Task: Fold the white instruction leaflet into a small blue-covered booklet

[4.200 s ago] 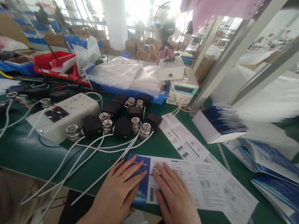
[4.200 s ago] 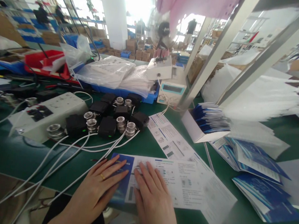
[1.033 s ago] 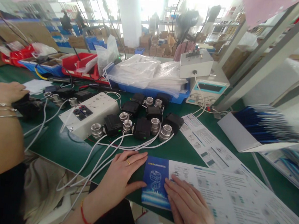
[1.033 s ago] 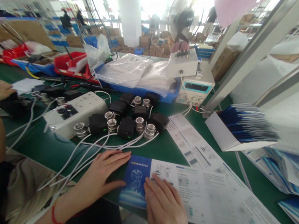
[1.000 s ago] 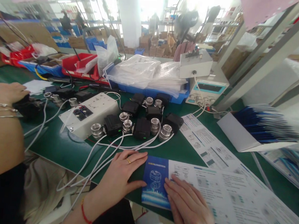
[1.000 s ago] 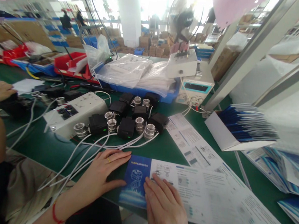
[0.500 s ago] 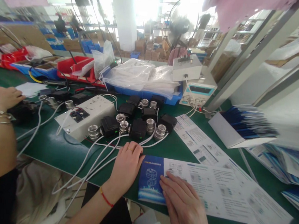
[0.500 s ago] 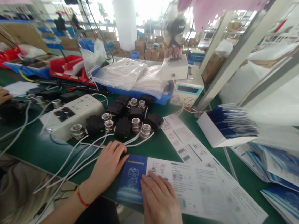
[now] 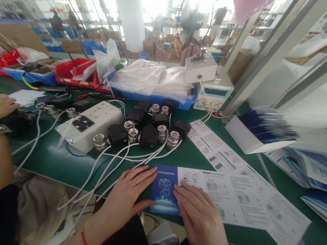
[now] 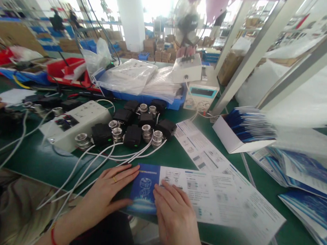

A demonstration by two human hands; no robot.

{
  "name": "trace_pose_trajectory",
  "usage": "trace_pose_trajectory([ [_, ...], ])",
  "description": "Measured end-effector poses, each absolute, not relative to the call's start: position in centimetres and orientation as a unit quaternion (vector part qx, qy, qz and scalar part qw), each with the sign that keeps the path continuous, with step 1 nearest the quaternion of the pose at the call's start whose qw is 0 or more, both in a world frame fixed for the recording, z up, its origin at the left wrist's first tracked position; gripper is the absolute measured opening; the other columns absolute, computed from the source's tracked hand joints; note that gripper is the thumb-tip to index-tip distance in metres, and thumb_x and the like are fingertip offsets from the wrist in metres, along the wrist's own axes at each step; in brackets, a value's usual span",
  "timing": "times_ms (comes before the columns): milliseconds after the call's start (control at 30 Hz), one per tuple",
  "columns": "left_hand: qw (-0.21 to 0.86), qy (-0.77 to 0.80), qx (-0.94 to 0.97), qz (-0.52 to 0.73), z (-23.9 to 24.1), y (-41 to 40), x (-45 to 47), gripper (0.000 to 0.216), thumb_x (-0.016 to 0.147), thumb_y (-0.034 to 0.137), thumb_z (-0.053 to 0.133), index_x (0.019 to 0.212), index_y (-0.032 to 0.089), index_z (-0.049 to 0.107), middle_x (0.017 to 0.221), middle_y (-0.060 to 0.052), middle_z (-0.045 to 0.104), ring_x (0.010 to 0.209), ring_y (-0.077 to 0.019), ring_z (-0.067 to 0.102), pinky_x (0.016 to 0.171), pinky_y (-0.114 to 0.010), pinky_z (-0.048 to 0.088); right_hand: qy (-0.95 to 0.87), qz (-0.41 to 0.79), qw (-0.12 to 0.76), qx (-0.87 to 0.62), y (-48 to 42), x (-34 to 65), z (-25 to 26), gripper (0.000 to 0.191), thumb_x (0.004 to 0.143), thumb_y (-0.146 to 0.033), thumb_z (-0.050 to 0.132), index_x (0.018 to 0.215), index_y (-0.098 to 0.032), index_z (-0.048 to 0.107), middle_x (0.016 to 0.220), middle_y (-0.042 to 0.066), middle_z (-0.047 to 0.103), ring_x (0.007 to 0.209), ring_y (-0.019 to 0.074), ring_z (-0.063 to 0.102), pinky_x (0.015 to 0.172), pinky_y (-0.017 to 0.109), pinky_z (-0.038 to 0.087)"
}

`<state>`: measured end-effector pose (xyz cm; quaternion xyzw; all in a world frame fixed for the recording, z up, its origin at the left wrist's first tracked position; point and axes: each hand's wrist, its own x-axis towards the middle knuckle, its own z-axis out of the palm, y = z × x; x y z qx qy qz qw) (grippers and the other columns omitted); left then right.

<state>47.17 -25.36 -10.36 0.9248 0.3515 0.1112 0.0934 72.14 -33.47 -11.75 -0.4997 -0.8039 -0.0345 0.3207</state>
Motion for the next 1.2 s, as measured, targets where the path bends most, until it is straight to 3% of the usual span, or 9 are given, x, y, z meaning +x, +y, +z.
trace_pose_trajectory([
  [200,0.145,0.360,0.920,0.061,-10.3,-24.7,46.9,0.094,0.077,0.050,0.083,0.156,0.032,0.036,0.161,-0.006,0.044,0.144,-0.0315,0.046,0.114,-0.055,0.045,-0.804,-0.030,0.328,-0.494,-33.4,72.1,-11.9,0.033,0.099,-0.005,0.043,0.116,-0.016,0.070,0.121,0.007,0.072,0.116,0.0239,0.067,0.091,0.040,0.059],
  [367,0.172,0.369,0.911,0.071,-10.8,-24.4,46.6,0.102,0.071,0.059,0.084,0.157,0.033,0.035,0.161,-0.007,0.044,0.141,-0.0325,0.046,0.112,-0.055,0.045,-0.805,-0.037,0.325,-0.496,-33.4,72.2,-12.1,0.033,0.101,-0.007,0.042,0.116,-0.017,0.069,0.121,0.007,0.072,0.115,0.0241,0.067,0.091,0.039,0.057],
  [633,0.091,0.414,0.889,0.175,-11.2,-23.6,48.6,0.046,0.091,0.033,0.072,0.135,0.031,0.061,0.136,-0.004,0.067,0.113,-0.0236,0.061,0.095,-0.044,0.054,-0.803,-0.033,0.330,-0.495,-33.3,72.1,-12.1,0.033,0.101,-0.008,0.043,0.115,-0.017,0.070,0.120,0.007,0.072,0.114,0.0247,0.067,0.088,0.040,0.059],
  [767,0.014,0.437,0.872,0.219,-11.2,-22.6,50.0,0.027,0.096,0.023,0.062,0.123,0.025,0.066,0.118,-0.004,0.071,0.098,-0.0225,0.063,0.087,-0.043,0.057,-0.797,-0.027,0.344,-0.495,-33.4,72.1,-12.3,0.033,0.100,-0.007,0.044,0.115,-0.018,0.071,0.118,0.007,0.073,0.114,0.0242,0.067,0.090,0.040,0.059],
  [867,-0.006,0.434,0.864,0.254,-11.0,-23.7,50.8,0.024,0.102,0.020,0.047,0.115,0.019,0.067,0.112,-0.007,0.071,0.099,-0.0217,0.065,0.091,-0.042,0.057,-0.792,-0.024,0.356,-0.495,-33.4,72.0,-12.3,0.033,0.100,-0.007,0.044,0.116,-0.017,0.071,0.117,0.007,0.073,0.113,0.0239,0.068,0.090,0.039,0.060],
  [967,-0.025,0.369,0.888,0.271,-11.2,-26.4,51.3,0.030,0.104,0.026,0.043,0.125,0.020,0.063,0.126,-0.008,0.069,0.115,-0.0205,0.066,0.100,-0.038,0.057,-0.784,-0.007,0.369,-0.499,-33.1,71.9,-11.8,0.032,0.099,-0.005,0.044,0.114,-0.017,0.070,0.116,0.006,0.074,0.113,0.0236,0.068,0.092,0.038,0.059],
  [1100,-0.101,0.297,0.923,0.223,-12.4,-29.0,51.1,0.054,0.099,0.043,0.052,0.145,0.016,0.052,0.148,-0.012,0.059,0.133,-0.0265,0.059,0.099,-0.039,0.058,-0.778,-0.009,0.377,-0.502,-33.8,71.9,-11.5,0.034,0.099,-0.005,0.042,0.118,-0.016,0.069,0.119,0.008,0.072,0.114,0.0226,0.067,0.095,0.036,0.059],
  [1200,-0.126,0.287,0.929,0.199,-13.2,-29.3,50.1,0.056,0.097,0.041,0.053,0.148,0.018,0.050,0.153,-0.010,0.055,0.136,-0.0268,0.057,0.102,-0.038,0.057,-0.753,-0.010,0.434,-0.495,-36.4,71.4,-12.7,0.032,0.097,-0.008,0.048,0.116,-0.020,0.071,0.109,0.006,0.075,0.096,0.0190,0.073,0.084,0.027,0.062],
])
